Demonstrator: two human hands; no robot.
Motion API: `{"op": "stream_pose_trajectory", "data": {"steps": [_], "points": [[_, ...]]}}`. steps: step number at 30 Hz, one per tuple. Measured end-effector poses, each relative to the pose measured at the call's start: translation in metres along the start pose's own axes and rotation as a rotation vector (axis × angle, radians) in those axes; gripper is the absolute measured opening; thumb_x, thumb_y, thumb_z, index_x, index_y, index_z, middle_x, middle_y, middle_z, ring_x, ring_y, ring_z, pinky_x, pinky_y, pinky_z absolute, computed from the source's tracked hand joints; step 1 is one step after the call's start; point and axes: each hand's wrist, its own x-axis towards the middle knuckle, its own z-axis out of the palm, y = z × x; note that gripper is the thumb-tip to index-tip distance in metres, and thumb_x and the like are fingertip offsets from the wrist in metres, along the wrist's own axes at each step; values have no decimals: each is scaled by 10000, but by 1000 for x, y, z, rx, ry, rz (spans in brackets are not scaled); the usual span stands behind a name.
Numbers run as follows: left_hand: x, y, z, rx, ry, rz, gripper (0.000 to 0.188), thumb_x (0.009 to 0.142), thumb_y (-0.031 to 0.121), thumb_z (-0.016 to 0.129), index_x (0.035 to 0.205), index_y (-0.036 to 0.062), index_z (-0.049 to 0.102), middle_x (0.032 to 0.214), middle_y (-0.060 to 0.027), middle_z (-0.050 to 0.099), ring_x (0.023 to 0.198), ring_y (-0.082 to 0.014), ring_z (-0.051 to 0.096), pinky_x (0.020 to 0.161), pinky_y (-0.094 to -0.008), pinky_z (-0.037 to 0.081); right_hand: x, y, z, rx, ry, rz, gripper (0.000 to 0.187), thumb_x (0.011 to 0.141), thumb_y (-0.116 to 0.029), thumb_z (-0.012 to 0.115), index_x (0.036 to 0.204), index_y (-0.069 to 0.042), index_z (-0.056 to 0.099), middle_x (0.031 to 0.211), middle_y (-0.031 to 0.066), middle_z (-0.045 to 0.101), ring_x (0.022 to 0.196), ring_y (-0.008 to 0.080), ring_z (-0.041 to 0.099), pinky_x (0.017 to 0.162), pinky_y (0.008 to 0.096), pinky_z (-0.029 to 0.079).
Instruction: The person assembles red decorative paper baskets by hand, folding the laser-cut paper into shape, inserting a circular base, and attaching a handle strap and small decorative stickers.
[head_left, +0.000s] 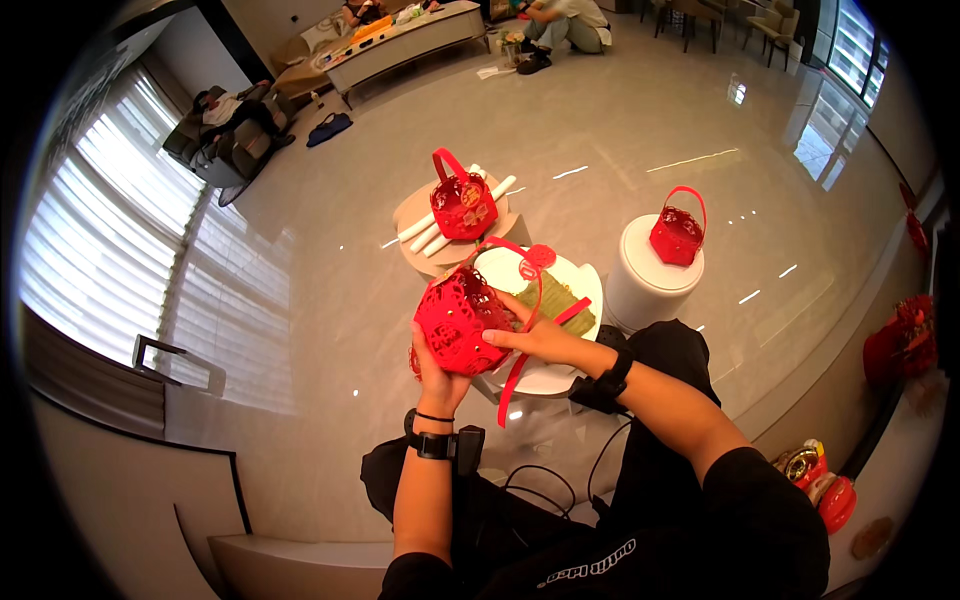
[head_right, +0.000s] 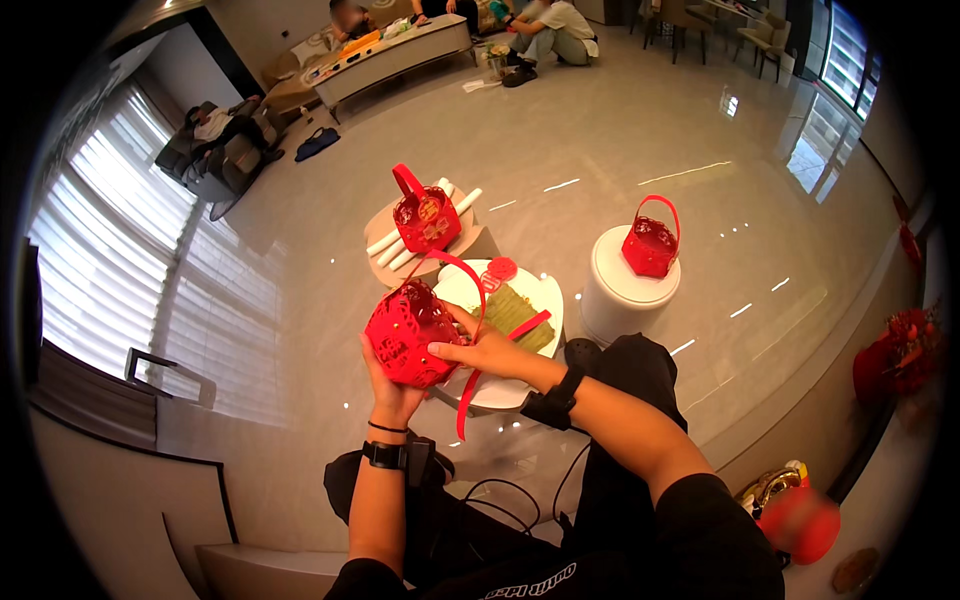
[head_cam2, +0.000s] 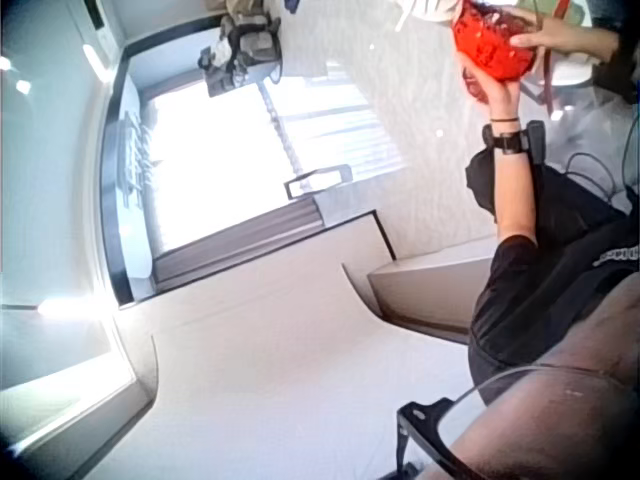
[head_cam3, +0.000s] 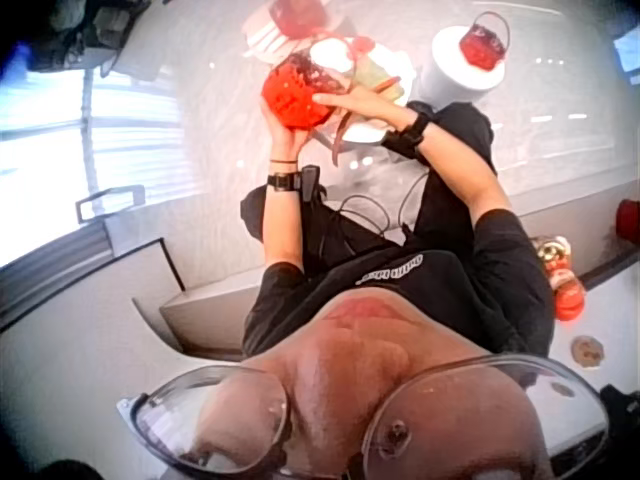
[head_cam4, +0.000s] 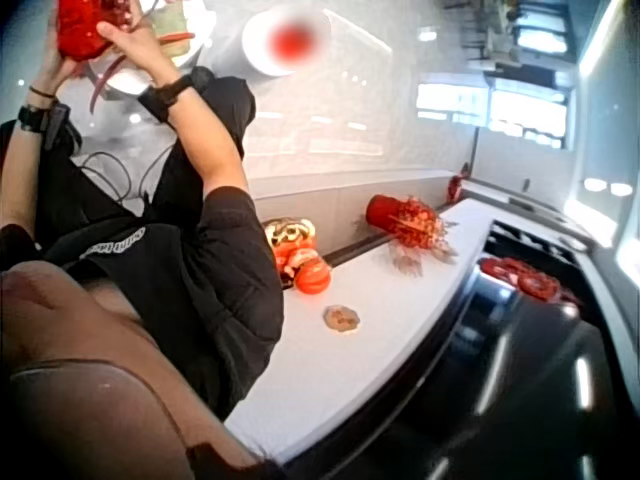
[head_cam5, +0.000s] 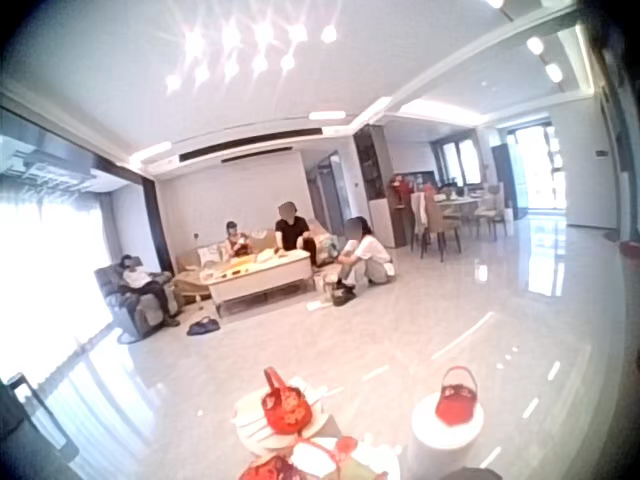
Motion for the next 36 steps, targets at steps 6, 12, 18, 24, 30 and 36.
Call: {"op": "stream_pose_trajectory", "data": {"steps": [6, 12, 18, 24, 30, 36], "points": [[-3, -3, -5, 109, 12, -62, 764, 948, 633, 420, 1467, 81, 321, 1451, -140, 444, 1307, -300, 472, 1090, -468, 402, 3, 9, -5, 72, 5, 4, 757, 891, -293, 711, 1506, -104, 312, 1271, 86, 593, 1120, 140, 567, 906, 289, 484], [-1, -3, -6, 164, 54, -34, 788, 937, 641, 436, 1465, 67, 320, 1445, -149, 450, 1297, -308, 485, 1081, -485, 415, 2, 3, -4, 56, -32, 61, 744, 922, -246, 672, 1515, -65, 260, 1389, 91, 484, 1227, 152, 490, 1005, 307, 425], [1, -6, -13, 38, 45, -51, 665, 976, 550, 450, 1417, 56, 393, 1385, -129, 521, 1242, -256, 540, 1067, -423, 435, 0, -2, -5, 66, -74, 79, 746, 942, -221, 648, 1526, -46, 220, 1459, 88, 415, 1286, 155, 451, 1055, 310, 398], [1, -5, -7, 44, 52, -49, 686, 965, 567, 459, 1419, 58, 390, 1383, -131, 521, 1242, -258, 539, 1069, -423, 432, 0, -3, -5, 46, -73, 85, 738, 949, -222, 637, 1529, -47, 215, 1459, 85, 413, 1281, 151, 452, 1053, 303, 396], [1, -3, -7, 54, 52, -53, 693, 964, 572, 456, 1424, 59, 382, 1388, -132, 516, 1250, -260, 531, 1071, -425, 425, -1, -5, 0, 49, -30, 68, 709, 937, -266, 652, 1509, -60, 286, 1369, 84, 513, 1204, 138, 513, 1010, 298, 423], [1, -5, -7, 47, 48, -59, 694, 967, 573, 444, 1430, 61, 374, 1395, -134, 509, 1256, -263, 525, 1074, -426, 422, -1, -1, -1, 5, -2, 45, 704, 928, -303, 664, 1496, -64, 324, 1312, 80, 567, 1157, 134, 547, 980, 289, 440]]}}
